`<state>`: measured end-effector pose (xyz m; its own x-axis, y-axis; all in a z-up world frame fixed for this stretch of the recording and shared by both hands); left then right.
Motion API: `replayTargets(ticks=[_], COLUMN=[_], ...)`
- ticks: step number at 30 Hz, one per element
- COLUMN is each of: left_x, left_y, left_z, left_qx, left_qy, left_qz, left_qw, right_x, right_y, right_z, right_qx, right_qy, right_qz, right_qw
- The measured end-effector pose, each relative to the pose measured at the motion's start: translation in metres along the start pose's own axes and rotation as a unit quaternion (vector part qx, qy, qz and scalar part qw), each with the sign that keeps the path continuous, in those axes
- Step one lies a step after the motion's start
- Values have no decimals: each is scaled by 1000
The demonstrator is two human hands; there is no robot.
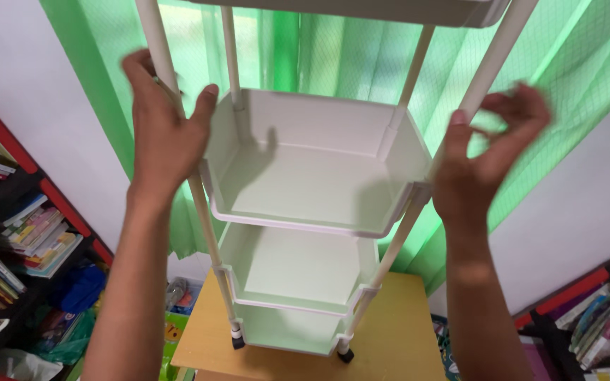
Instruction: The person assembles a three-tier plastic storage cart by inserting vertical poles into the drawer units, stacking the drawers, and attaching caster wheels to the base. The cart is completed and stands upright on a table.
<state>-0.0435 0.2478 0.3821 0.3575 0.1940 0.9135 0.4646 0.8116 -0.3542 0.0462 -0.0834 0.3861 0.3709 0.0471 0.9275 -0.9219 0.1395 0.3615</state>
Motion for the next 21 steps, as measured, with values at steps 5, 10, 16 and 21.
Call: replayTargets(ticks=[5,10,16,21], left_x=[16,41,42,44], left_y=[-48,-78,-90,-93], left_z=[0,-41,-53,-51], left_qx=[250,264,245,256], left_qy=[-57,45,26,1], left_qz=[-206,-251,-237,-267], left_qw=[944,930,940,929], right_x=[41,61,56,46], right_y=[46,47,63,60], right_z=[-7,-36,-48,-61], right_qx=[-348,-400,-412,-400], right_qy=[72,157,115,116], right_qz=[267,225,236,252], right_qw=[896,874,873,873])
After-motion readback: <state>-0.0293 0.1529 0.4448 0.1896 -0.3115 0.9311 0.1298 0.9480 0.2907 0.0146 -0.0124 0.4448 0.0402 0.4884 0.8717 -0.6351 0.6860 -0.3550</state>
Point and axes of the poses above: each hand's wrist, its own x-axis towards the middle knuckle, its own z-axis out of the back of the hand, y = z × x, the point moved 3 cm from there along x, towards the middle knuckle, and after that the axes turned 8 degrees about y, right-handed, at the moved point
